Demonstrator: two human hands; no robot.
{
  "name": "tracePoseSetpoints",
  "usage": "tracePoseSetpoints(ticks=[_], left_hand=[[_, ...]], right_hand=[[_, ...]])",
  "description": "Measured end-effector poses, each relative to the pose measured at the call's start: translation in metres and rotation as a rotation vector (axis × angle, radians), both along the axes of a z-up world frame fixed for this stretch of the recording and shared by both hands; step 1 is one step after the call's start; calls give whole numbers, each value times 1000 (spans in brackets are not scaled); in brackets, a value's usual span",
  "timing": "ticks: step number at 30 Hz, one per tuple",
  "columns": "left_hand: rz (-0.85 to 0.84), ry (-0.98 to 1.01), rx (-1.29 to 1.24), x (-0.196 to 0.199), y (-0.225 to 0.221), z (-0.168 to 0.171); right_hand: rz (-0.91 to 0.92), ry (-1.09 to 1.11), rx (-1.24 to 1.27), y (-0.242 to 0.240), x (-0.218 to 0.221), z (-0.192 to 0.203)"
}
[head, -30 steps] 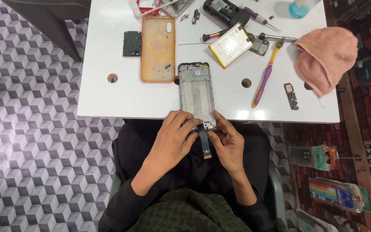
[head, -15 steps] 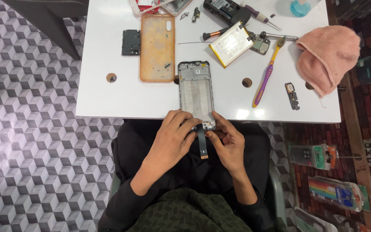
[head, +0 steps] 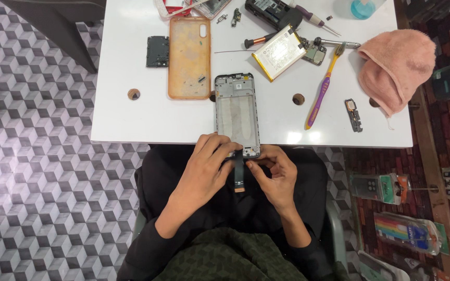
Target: The person uses a toothbrush to clean the interior of a disassembled smartphone chassis and a separate motherboard. They brush various surfaces inside the phone frame and then brush the motherboard before placing it back into the chassis.
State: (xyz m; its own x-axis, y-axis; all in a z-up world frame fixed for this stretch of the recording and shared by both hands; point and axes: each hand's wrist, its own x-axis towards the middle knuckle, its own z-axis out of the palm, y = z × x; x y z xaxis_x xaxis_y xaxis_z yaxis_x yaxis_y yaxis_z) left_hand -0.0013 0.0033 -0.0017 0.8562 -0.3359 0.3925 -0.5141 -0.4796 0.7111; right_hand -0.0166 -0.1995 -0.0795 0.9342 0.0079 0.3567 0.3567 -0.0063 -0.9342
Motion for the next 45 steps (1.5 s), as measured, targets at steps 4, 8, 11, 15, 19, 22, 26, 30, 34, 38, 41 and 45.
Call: tracePoseSetpoints(ticks=[4, 8, 11, 15, 19, 22, 26, 30, 34, 38, 41, 45], left_hand=[[-10, -33, 1, -2, 1, -2], [-12, -50, -4, -2, 5, -6], [-15, -52, -1, -2, 7, -6], [-21, -84, 40, -3, 8, -7], [-17, -101, 83, -6, 8, -8], [16, -176, 109, -7, 0, -10], [32, -227, 101, -7, -6, -11], [45, -183, 83, -9, -5, -11], [49, -209, 108, -10, -7, -11], [42, -217, 108, -13, -8, -15], [61, -240, 125, -13, -10, -18], [94, -285, 159, -17, -14, -22]], right_hand=[[-33, 0, -96, 2, 0, 8], [-52, -7, -177, 3, 0, 12], [-65, -60, -248, 2, 0, 14], [-78, -103, -300, 1, 0, 14], [-35, 72, -96, 4, -2, 8], [-19, 164, 66, 4, -2, 4], [-9, 182, 135, 2, -3, -1], [12, 226, 252, 5, -3, -11], [20, 127, 372, 9, -1, -19], [52, 145, 367, 5, -3, -21], [79, 151, 396, 4, -4, -16], [91, 172, 416, 7, -8, -10]])
